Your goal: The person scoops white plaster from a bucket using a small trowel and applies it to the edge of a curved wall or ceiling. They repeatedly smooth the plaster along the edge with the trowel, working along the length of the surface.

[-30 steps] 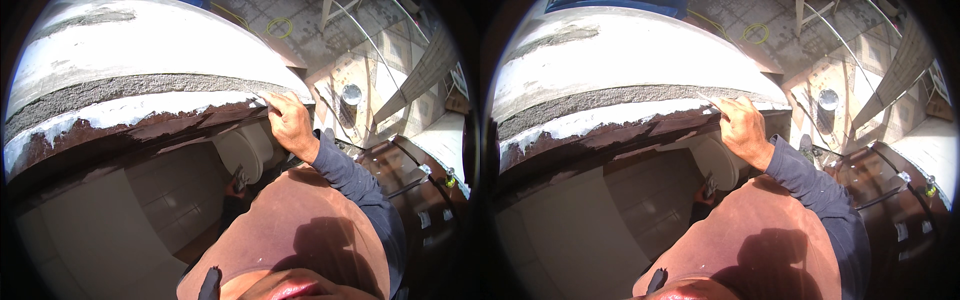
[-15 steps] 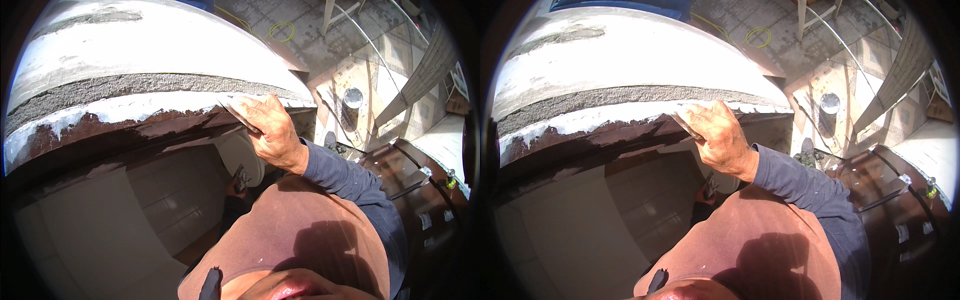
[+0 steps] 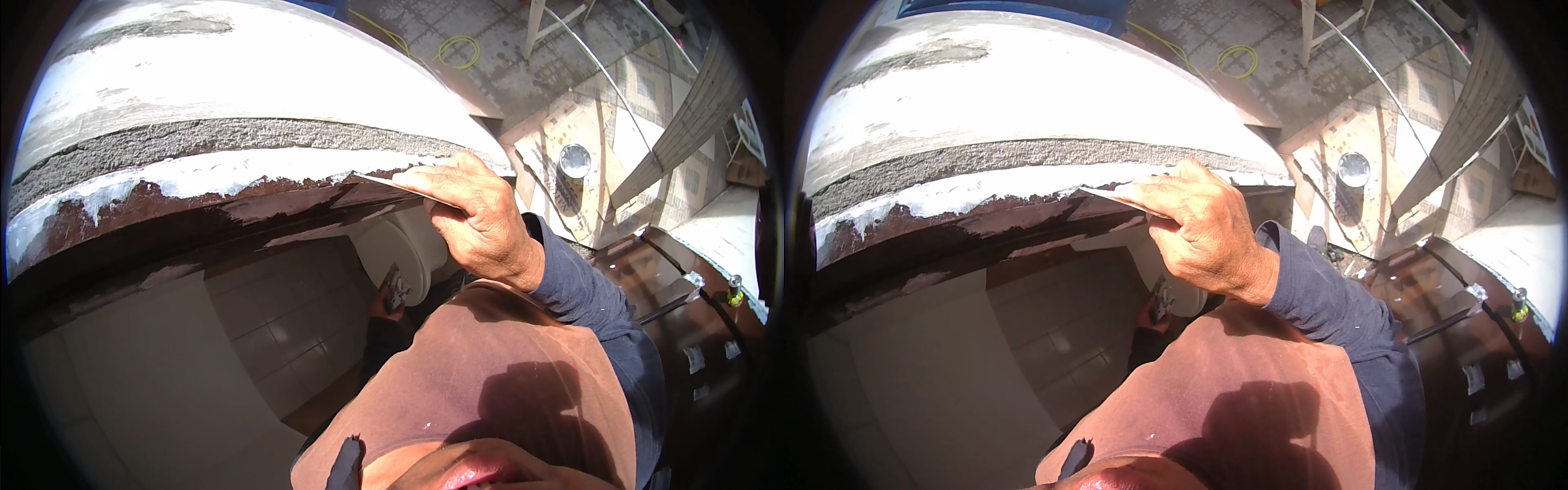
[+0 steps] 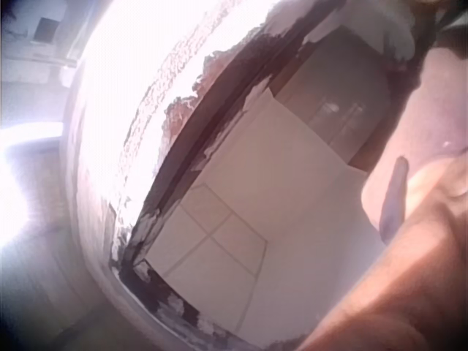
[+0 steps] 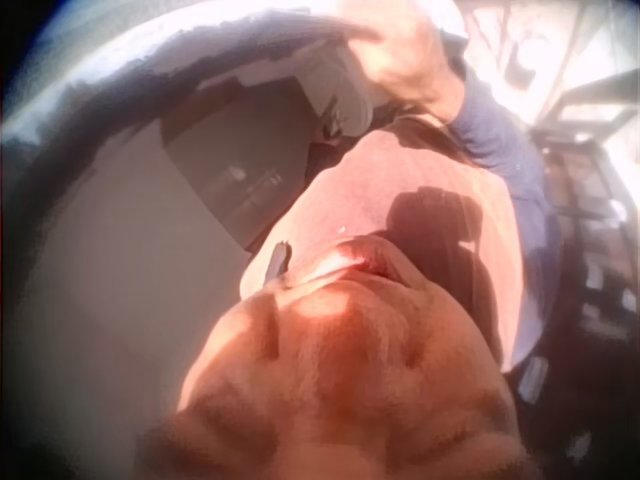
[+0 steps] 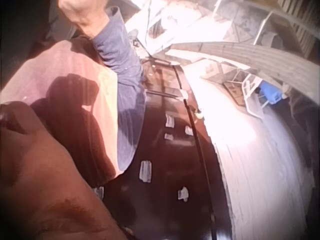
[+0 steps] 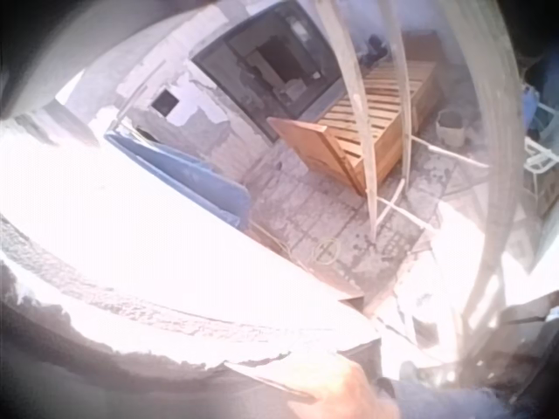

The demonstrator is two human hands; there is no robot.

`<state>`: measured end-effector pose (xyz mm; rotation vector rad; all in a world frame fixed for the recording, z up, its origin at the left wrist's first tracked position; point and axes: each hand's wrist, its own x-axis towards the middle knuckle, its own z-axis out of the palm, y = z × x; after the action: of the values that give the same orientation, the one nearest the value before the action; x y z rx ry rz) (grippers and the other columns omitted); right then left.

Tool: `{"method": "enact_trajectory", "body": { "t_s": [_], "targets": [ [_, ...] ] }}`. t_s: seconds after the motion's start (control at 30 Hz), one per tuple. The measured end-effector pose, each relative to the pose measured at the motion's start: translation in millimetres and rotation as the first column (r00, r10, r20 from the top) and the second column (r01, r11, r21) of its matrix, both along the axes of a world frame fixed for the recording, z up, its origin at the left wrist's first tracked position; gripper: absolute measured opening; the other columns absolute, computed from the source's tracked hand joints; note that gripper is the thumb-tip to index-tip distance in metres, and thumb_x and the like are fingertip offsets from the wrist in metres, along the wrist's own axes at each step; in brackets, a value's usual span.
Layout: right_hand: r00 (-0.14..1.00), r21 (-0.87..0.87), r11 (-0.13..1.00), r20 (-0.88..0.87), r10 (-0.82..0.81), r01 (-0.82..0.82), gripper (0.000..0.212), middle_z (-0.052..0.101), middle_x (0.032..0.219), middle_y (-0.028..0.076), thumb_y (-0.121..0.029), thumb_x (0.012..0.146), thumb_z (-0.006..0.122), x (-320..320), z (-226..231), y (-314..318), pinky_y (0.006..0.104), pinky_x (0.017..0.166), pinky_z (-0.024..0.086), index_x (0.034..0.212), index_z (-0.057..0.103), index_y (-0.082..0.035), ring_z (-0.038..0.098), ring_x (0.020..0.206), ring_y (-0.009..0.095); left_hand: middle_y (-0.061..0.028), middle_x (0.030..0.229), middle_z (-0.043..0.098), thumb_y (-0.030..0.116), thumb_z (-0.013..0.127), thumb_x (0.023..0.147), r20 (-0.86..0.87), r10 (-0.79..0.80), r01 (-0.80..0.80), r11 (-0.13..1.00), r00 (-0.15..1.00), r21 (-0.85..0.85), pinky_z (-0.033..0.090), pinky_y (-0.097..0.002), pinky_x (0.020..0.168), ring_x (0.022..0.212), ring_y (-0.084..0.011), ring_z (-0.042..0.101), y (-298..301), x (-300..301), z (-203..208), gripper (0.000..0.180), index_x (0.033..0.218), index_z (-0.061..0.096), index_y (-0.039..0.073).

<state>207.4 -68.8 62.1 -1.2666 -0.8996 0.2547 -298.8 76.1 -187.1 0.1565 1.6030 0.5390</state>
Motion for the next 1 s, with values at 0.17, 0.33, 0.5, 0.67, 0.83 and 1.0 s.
{"method": "enact_trajectory", "body": {
  "t_s": [0.17, 0.33, 0.5, 0.67, 0.83, 1.0],
  "targets": [
    [0.986, -0.109, 0.99, -0.134, -0.104, 0.089, 0.044, 0.073, 0.116, 0.016, 0.01, 0.079, 0.062, 0.2, -31.3, -2.8, 0.0352, 0.095, 0.049, 0.121, 0.071, -0.002, 0.064, 0.107, 0.028, -0.0073, 0.109, 0.07, 0.02, 0.064, 0.098, -0.33, -0.43, 0.524, 0.801, 0.84, 0.289, 0.055, -0.0447, 0.079, 0.102, -0.0271, 0.066, -6.2, 3.7, 2.9, 0.023, 0.117, 0.066, 0.009],
    [0.988, -0.018, 0.989, -0.038, -0.149, 0.148, 0.049, 0.073, 0.113, 0.012, 0.007, 0.076, 0.062, -14.3, -33.3, 19.4, 0.0377, 0.081, 0.052, 0.122, 0.071, -0.008, 0.06, 0.09, 0.029, -0.0076, 0.108, 0.07, 0.02, 0.065, 0.096, 0.0, -0.032, 0.032, 0.998, 0.999, 0.051, 0.056, -0.0443, 0.076, 0.1, -0.0276, 0.066, -9.7, 29.8, 35.1, 0.025, 0.118, 0.065, 0.009],
    [0.982, 0.001, 0.987, 0.096, -0.16, 0.161, 0.056, 0.072, 0.114, 0.01, 0.007, 0.069, 0.067, -17.6, -8.2, 35.4, 0.0389, 0.079, 0.051, 0.123, 0.07, -0.008, 0.057, 0.082, 0.03, -0.0069, 0.114, 0.068, 0.019, 0.066, 0.095, 0.047, -0.013, 0.012, 0.999, 0.999, 0.032, 0.055, -0.0425, 0.078, 0.105, -0.0258, 0.065, -13.7, 35.9, 38.9, 0.026, 0.119, 0.064, 0.009],
    [0.992, 0.028, 0.995, 0.08, -0.096, 0.094, 0.055, 0.073, 0.112, 0.012, 0.008, 0.068, 0.066, -15.9, -6.4, 13.7, 0.0378, 0.083, 0.051, 0.12, 0.071, -0.007, 0.061, 0.089, 0.03, -0.0064, 0.117, 0.067, 0.016, 0.06, 0.098, -0.02, -0.291, 0.287, 0.927, 0.956, 0.242, 0.055, -0.0414, 0.081, 0.109, -0.0243, 0.063, -21.3, 15.8, 20.7, 0.026, 0.122, 0.063, 0.009],
    [0.989, -0.182, 0.972, 0.061, -0.138, 0.147, 0.046, 0.073, 0.106, 0.01, 0.003, 0.074, 0.062, -9.7, -3.5, 24.4, 0.0384, 0.08, 0.052, 0.118, 0.072, -0.008, 0.061, 0.087, 0.029, -0.0058, 0.115, 0.067, 0.016, 0.057, 0.1, -0.005, -0.258, 0.255, 0.954, 0.966, 0.158, 0.055, -0.0424, 0.083, 0.11, -0.0224, 0.061, -16.2, 15.5, 16.9, 0.025, 0.124, 0.063, 0.01],
    [0.997, 0.063, 0.998, 0.082, 0.012, -0.017, 0.049, 0.074, 0.106, 0.006, 0.004, 0.07, 0.063, -2.7, 3.9, 10.3, 0.0379, 0.079, 0.051, 0.116, 0.074, -0.009, 0.06, 0.083, 0.028, -0.0086, 0.123, 0.067, 0.018, 0.07, 0.092, 0.119, -0.117, 0.111, 0.992, 0.986, 0.056, 0.052, -0.0462, 0.097, 0.116, -0.028, 0.062, -14.8, 53.6, 35.2, 0.039, 0.13, 0.062, 0.011]
  ]
}}
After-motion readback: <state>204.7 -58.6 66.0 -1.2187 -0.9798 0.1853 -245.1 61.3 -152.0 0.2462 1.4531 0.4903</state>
